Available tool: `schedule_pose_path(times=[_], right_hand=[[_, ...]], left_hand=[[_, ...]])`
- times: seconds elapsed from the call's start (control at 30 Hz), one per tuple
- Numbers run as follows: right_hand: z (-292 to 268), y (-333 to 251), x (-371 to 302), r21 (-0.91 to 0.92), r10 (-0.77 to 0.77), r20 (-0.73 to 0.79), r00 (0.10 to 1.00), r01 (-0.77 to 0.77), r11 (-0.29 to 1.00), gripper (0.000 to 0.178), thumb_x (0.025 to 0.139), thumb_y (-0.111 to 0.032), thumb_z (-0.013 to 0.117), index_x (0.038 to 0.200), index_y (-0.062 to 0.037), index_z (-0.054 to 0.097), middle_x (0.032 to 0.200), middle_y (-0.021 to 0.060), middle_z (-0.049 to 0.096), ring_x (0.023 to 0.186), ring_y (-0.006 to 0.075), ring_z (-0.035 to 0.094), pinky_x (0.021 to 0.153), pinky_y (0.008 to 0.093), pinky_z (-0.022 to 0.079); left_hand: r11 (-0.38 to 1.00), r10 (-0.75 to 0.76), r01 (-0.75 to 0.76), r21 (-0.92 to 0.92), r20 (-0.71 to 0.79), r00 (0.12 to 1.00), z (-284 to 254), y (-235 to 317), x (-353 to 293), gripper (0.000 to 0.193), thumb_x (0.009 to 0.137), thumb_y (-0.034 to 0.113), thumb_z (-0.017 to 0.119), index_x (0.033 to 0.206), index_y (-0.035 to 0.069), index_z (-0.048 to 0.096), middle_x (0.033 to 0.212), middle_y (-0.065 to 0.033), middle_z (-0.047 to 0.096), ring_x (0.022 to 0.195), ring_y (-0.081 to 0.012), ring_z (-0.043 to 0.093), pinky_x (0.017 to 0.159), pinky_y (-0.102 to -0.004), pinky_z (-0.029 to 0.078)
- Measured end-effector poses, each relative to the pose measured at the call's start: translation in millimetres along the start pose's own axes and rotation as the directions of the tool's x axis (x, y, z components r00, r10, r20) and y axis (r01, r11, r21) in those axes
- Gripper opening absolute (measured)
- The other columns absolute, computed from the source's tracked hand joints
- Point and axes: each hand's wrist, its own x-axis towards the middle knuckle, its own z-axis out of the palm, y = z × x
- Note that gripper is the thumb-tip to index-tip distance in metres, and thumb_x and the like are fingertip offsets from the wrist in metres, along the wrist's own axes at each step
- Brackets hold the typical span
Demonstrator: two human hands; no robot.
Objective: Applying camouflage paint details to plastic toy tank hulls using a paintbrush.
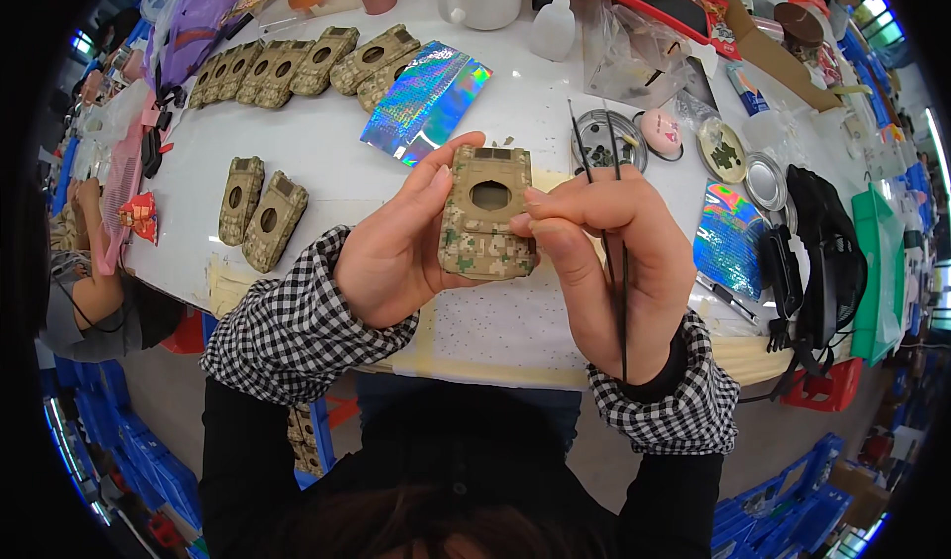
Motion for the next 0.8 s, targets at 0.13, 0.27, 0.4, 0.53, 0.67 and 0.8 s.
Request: schedule_pose_path(times=[0.13,0.27,0.4,0.53,0.67,0.8], right_hand=[[-16.0,-3.9,-5.5,-0.003,0.029,-0.175,0.984,-0.030,1.000,0.013,0.094,-0.011,0.050,0.095,0.0023,0.049,0.085,0.0155,0.061,0.081,0.0189,0.062,0.085,0.0339,0.048],[-32.4,4.3,-15.9,-0.496,-0.088,-0.147,0.985,0.003,0.868,0.005,0.085,-0.001,0.059,0.089,0.0014,0.057,0.085,0.0131,0.062,0.078,0.0211,0.061,0.080,0.0335,0.049],[-32.7,12.8,-21.8,-0.690,-0.117,-0.038,0.992,0.059,0.721,0.014,0.076,0.002,0.068,0.087,-0.0009,0.060,0.085,0.0139,0.062,0.077,0.0254,0.061,0.071,0.0322,0.049],[-31.5,18.3,-21.0,-0.728,-0.114,0.032,0.993,0.101,0.678,0.018,0.072,0.001,0.071,0.086,-0.0017,0.060,0.085,0.0128,0.061,0.077,0.0274,0.059,0.073,0.0342,0.048],[-30.1,14.6,-21.0,-0.733,-0.084,0.071,0.994,0.108,0.672,0.026,0.071,-0.003,0.072,0.095,-0.0009,0.061,0.093,0.0145,0.061,0.083,0.0299,0.059,0.077,0.0360,0.047],[-44.0,7.4,-35.8,-0.708,-0.078,0.036,0.996,0.081,0.702,0.051,0.091,-0.042,0.048,0.111,0.0045,0.057,0.102,0.0192,0.061,0.094,0.0296,0.058,0.084,0.0351,0.044]], left_hand=[[1.000,0.009,-0.008,0.021,-0.056,0.998,-2.3,4.2,2.2,0.044,0.101,0.034,0.025,0.140,0.016,0.018,0.132,-0.0145,0.043,0.115,-0.0284,0.053,0.089,-0.0366,0.053],[0.994,0.111,-0.113,-0.007,-0.116,0.987,-6.6,7.0,5.7,0.042,0.101,0.034,0.024,0.138,0.015,0.021,0.129,-0.0209,0.046,0.112,-0.0332,0.055,0.088,-0.0329,0.054],[0.986,0.157,-0.162,-0.035,-0.117,0.981,-12.2,5.8,9.1,0.040,0.101,0.034,0.024,0.135,0.014,0.026,0.127,-0.0246,0.046,0.111,-0.0355,0.055,0.088,-0.0319,0.054],[0.983,0.171,-0.179,-0.050,-0.128,0.977,-13.7,6.2,13.4,0.039,0.101,0.034,0.023,0.133,0.012,0.031,0.126,-0.0250,0.047,0.112,-0.0357,0.055,0.087,-0.0314,0.055],[0.981,0.193,-0.195,-0.010,-0.113,0.975,-15.9,7.8,14.0,0.042,0.101,0.033,0.023,0.136,0.009,0.029,0.127,-0.0241,0.048,0.114,-0.0338,0.054,0.090,-0.0296,0.053],[0.980,0.199,-0.200,0.005,-0.093,0.976,-20.1,7.2,13.7,0.047,0.101,0.034,0.024,0.137,0.003,0.028,0.127,-0.0240,0.048,0.115,-0.0330,0.053,0.091,-0.0287,0.052]])
